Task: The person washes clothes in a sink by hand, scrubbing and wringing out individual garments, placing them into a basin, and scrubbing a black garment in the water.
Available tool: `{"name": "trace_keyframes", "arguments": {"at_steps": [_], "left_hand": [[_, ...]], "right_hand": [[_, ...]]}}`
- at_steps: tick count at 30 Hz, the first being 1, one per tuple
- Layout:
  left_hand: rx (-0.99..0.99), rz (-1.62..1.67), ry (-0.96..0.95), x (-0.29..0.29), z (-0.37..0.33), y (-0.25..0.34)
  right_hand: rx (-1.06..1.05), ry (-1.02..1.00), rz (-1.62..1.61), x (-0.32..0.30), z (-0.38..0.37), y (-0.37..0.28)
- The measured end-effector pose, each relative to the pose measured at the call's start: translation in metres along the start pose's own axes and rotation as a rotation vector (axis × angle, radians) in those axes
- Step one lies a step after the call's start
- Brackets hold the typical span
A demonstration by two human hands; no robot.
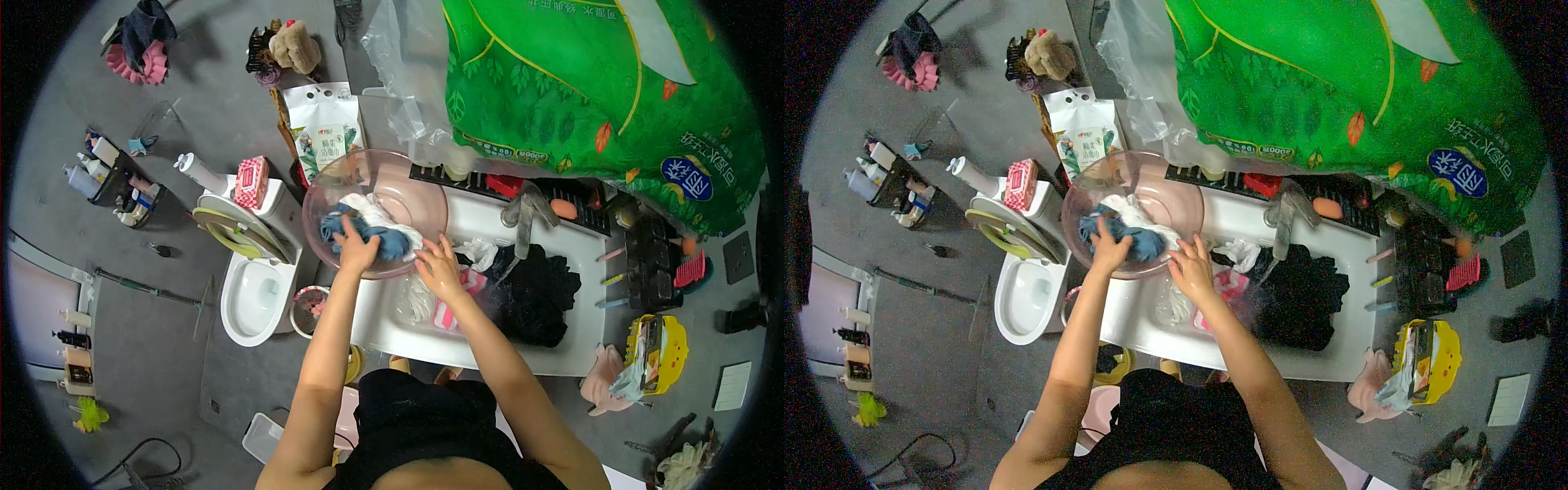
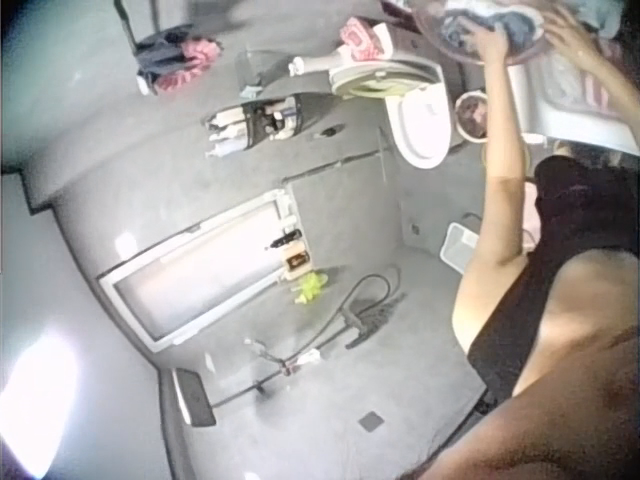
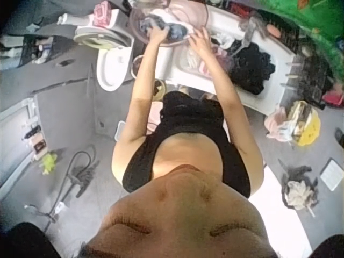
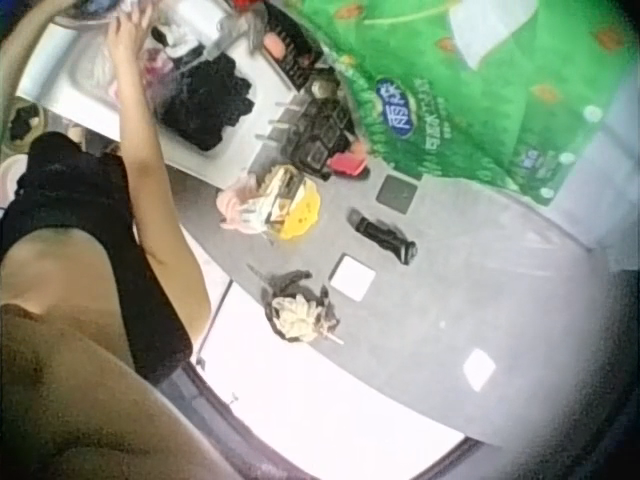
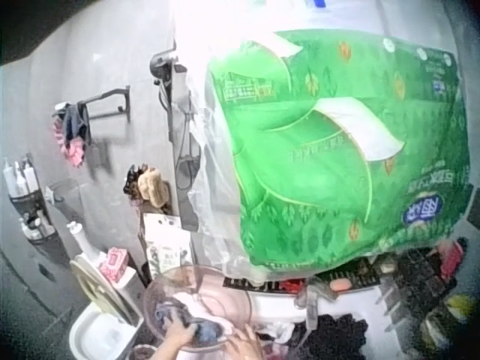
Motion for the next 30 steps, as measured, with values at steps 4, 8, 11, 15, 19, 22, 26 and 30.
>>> {"name": "trace_keyframes", "arguments": {"at_steps": [4, 8, 11, 15, 19, 22, 26, 30], "left_hand": [[0.116, -0.365, -0.148, 0.023, 0.014, 0.03], [0.466, -0.38, 0.23, 0.003, 0.039, 0.051], [0.75, -0.18, 0.445, 0.001, 0.088, 0.087], [0.75, 0.208, -0.137, 0.103, 0.148, 0.096], [0.747, 0.107, -0.342, 0.231, 0.178, 0.073], [0.732, -0.308, -0.355, 0.278, 0.177, 0.051], [0.564, -0.942, -0.755, 0.365, 0.168, 0.021], [0.439, -0.798, -0.858, 0.397, 0.156, 0.037]], "right_hand": [[0.083, 0.132, -0.205, -0.017, 0.008, 0.023], [0.49, 0.219, -0.407, -0.001, 0.07, 0.098], [0.826, 0.115, -0.199, 0.025, 0.148, 0.183], [0.899, 0.337, -0.031, 0.019, 0.202, 0.257], [0.798, -0.029, -0.437, 0.067, 0.222, 0.296], [1.136, 0.32, -0.575, 0.015, 0.249, 0.301], [1.269, 0.307, -0.925, -0.026, 0.259, 0.291], [1.283, 0.249, -0.963, -0.016, 0.26, 0.288]]}}
Point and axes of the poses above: each hand's wrist, its own z-axis away from the middle knuckle, its own x-axis out of the palm, y = z × x, the point moved 10 cm from there along -z, towards the middle knuckle
